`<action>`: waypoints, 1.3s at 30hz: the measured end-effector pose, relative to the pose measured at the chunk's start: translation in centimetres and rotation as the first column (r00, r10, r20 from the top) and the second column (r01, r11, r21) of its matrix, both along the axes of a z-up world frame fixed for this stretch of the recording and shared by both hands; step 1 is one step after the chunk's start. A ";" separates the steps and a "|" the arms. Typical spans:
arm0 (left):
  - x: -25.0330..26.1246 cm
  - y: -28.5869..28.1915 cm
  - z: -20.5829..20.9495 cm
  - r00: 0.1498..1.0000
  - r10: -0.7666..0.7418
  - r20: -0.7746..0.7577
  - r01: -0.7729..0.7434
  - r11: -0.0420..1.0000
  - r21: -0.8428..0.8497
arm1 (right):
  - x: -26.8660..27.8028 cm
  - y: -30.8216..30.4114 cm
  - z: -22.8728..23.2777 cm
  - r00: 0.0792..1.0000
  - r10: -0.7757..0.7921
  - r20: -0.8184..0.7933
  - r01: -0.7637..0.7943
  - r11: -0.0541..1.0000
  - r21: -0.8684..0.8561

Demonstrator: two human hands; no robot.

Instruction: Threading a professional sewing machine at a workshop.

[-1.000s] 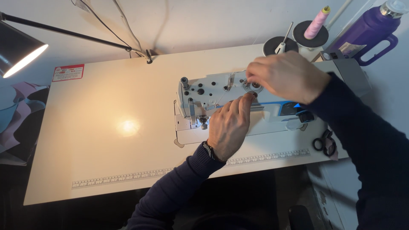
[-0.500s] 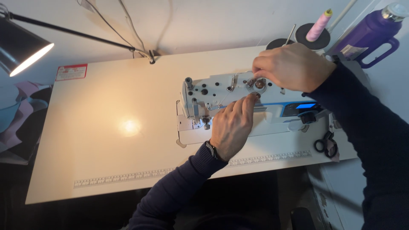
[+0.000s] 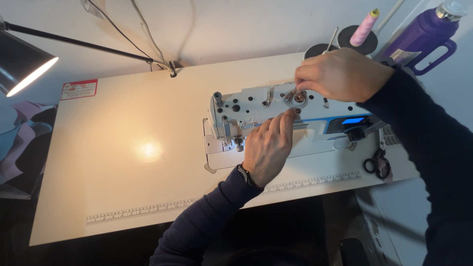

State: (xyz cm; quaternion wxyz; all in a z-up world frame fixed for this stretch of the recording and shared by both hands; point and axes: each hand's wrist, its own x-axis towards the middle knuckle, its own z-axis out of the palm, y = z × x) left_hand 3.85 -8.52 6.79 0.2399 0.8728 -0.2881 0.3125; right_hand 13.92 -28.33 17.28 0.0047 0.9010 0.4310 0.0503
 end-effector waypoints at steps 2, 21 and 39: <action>-0.1 0.0 -0.3 1.000 -0.004 -0.002 0.004 1.000 -0.008 | -1.2 -0.8 -0.1 0.999 -0.023 -0.034 0.024 0.999 0.023; 0.0 0.7 -0.1 1.000 0.014 0.022 -0.015 1.000 0.007 | -2.8 -1.9 -2.2 0.991 0.049 -0.128 -0.018 0.973 0.230; -2.4 1.1 0.2 0.998 0.057 0.034 -0.058 0.998 0.027 | -5.6 -2.9 -6.6 0.994 -0.106 0.000 0.098 0.920 0.380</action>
